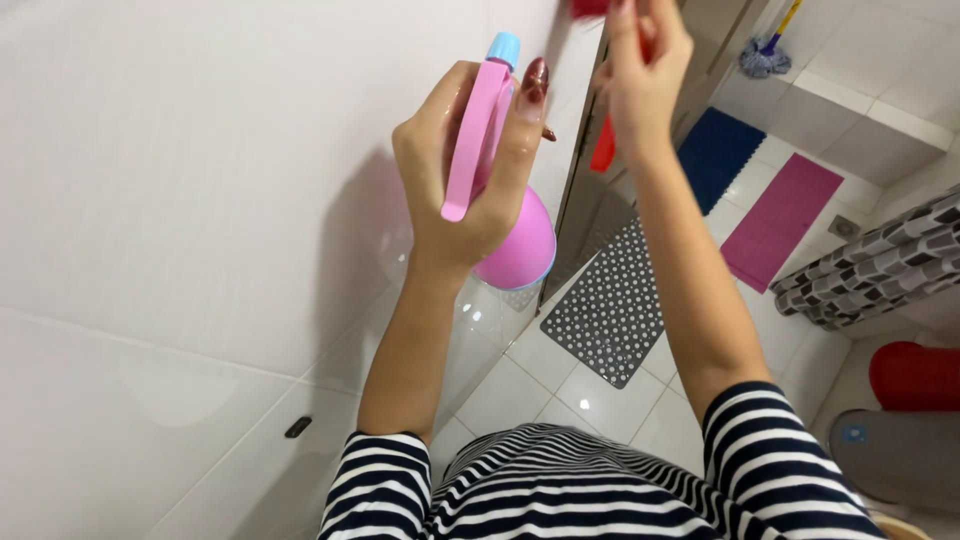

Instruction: The person cleans a bathroom by first pouring water from a pink scoop into a yellow bucket. They then use a red brush to scrub the white tiled walls and floor, spraying a cleaning solution from a pink bottle onto the surfaces as they scrub.

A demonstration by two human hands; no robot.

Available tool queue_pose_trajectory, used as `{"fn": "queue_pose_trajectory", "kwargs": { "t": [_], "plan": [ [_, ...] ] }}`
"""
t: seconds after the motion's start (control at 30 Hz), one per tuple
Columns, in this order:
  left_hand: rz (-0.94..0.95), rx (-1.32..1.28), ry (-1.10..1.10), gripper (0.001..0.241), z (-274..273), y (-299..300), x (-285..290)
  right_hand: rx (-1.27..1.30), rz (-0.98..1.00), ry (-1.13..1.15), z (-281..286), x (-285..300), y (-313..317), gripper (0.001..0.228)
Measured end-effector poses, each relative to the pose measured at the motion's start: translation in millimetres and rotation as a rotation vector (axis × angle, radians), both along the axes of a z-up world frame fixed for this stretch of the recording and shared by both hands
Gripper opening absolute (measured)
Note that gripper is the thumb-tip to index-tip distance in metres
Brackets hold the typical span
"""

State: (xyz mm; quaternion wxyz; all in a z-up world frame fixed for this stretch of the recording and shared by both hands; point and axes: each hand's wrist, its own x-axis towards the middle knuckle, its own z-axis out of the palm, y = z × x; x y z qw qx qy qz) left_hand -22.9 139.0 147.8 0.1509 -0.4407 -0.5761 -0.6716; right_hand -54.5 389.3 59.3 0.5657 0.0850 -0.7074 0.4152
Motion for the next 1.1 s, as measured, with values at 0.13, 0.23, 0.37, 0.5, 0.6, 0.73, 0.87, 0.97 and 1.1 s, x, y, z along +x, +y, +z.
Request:
{"fn": "queue_pose_trajectory", "kwargs": {
  "t": [0.13, 0.23, 0.37, 0.5, 0.6, 0.73, 0.87, 0.97, 1.1],
  "plan": [
    [-0.077, 0.019, -0.008, 0.027, 1.0, -14.1, 7.4, -0.174, 0.118, -0.092, -16.7, -6.5, 14.6, 0.016],
    [-0.148, 0.051, -0.036, 0.027, -2.6, -19.7, 7.3, -0.161, 0.069, -0.134, -9.3, 1.1, 15.3, 0.019],
    [-0.168, 0.017, -0.045, 0.026, -7.7, -35.8, 9.0, -0.179, 0.041, -0.214, -10.5, 7.0, 16.7, 0.027],
    [-0.205, 0.042, -0.037, 0.024, -7.6, -39.3, 7.4, 0.182, -0.117, -0.099, 9.3, 28.3, -22.2, 0.037],
    [-0.200, 0.003, -0.087, 0.023, -8.7, -49.9, 14.7, 0.294, -0.182, -0.054, -5.8, 19.5, -2.4, 0.054],
    [-0.223, 0.001, -0.082, 0.026, -13.3, -66.5, 18.5, 0.099, -0.123, -0.163, -11.6, 38.4, -22.9, 0.053],
    [-0.298, 0.036, -0.086, 0.032, -11.8, -69.9, 13.7, 0.322, -0.153, -0.112, -1.3, 35.3, -14.5, 0.061],
    [-0.286, 0.033, -0.099, 0.034, -19.8, -76.7, 20.9, 0.065, -0.126, -0.233, 13.4, 29.6, 4.8, 0.060],
    [-0.315, 0.047, -0.097, 0.035, -18.9, -81.8, 17.9, 0.130, -0.080, -0.200, 6.2, 47.1, -26.7, 0.057]
  ]
}}
